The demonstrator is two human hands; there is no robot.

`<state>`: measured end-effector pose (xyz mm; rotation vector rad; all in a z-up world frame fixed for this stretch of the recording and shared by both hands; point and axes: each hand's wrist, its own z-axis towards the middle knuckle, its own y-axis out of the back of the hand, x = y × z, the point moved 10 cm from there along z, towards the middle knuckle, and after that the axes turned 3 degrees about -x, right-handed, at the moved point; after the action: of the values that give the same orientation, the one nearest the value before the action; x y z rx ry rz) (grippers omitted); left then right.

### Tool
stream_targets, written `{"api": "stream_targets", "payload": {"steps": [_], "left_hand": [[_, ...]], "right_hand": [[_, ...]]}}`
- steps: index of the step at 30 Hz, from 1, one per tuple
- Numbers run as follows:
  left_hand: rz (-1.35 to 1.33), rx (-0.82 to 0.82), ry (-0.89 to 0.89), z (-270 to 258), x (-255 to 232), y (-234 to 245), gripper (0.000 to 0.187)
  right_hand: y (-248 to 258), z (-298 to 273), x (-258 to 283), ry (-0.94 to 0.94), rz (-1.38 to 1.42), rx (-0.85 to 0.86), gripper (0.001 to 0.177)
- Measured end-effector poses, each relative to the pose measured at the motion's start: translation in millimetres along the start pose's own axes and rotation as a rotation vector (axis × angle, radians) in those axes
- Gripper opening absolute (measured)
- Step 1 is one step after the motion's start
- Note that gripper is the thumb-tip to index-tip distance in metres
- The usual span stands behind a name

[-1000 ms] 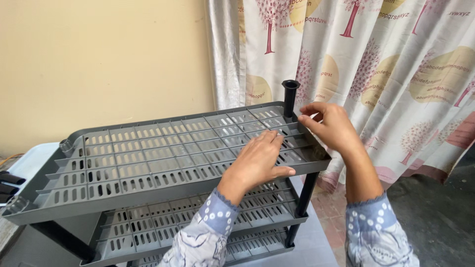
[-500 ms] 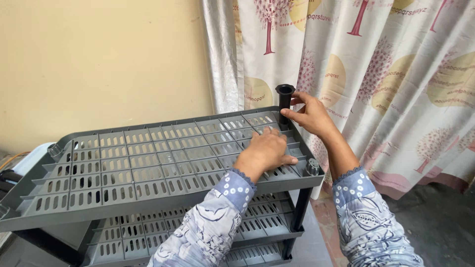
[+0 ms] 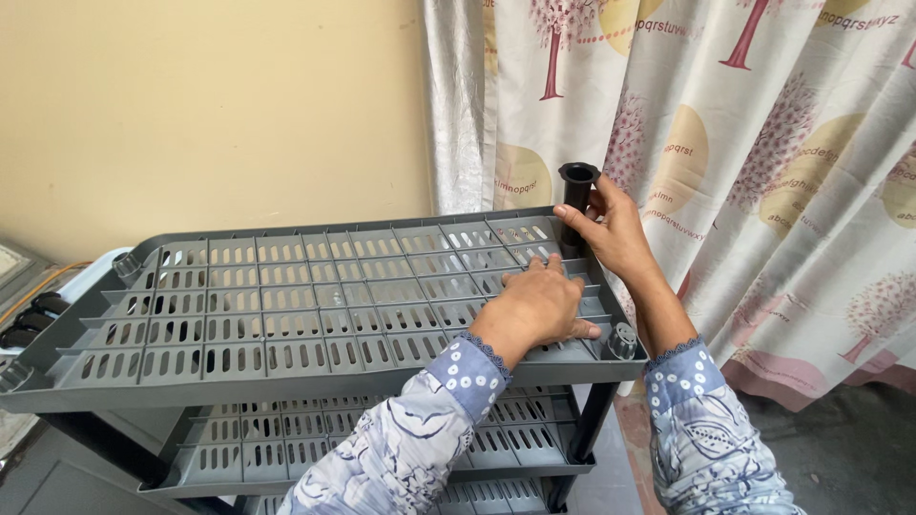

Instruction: The person disassembles a grey plastic multi-tier shelf rack by hand, pulling black cylindrical leg connectors off the shelf posts, separating the shelves from the frame, and stacking the shelves and connectors on the washing machine and a white tray.

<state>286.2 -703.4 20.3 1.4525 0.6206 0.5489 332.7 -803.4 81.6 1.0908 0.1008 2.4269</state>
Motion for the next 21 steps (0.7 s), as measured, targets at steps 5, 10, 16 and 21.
{"api": "stream_targets", "payload": {"steps": [5, 10, 16, 21], "left_hand": [[0.0, 0.018, 0.005, 1, -2, -1, 0.083], [-0.053, -0.007, 0.019, 3, 2, -2, 0.085], [-0.093, -0.034, 0.039, -1, 1, 6, 0.078], [-0.157, -0.219, -0.081, -21, 3, 38, 0.064]], "right_hand": [[1, 4, 21, 0.145, 0.137, 0.037, 0.045], [38, 46, 24, -0.203, 0.307, -0.049, 0.036], [8, 16, 76, -0.154, 0.108, 0.164, 0.044], [0, -24, 126, 0.032, -0.085, 0.221, 0.049]]}}
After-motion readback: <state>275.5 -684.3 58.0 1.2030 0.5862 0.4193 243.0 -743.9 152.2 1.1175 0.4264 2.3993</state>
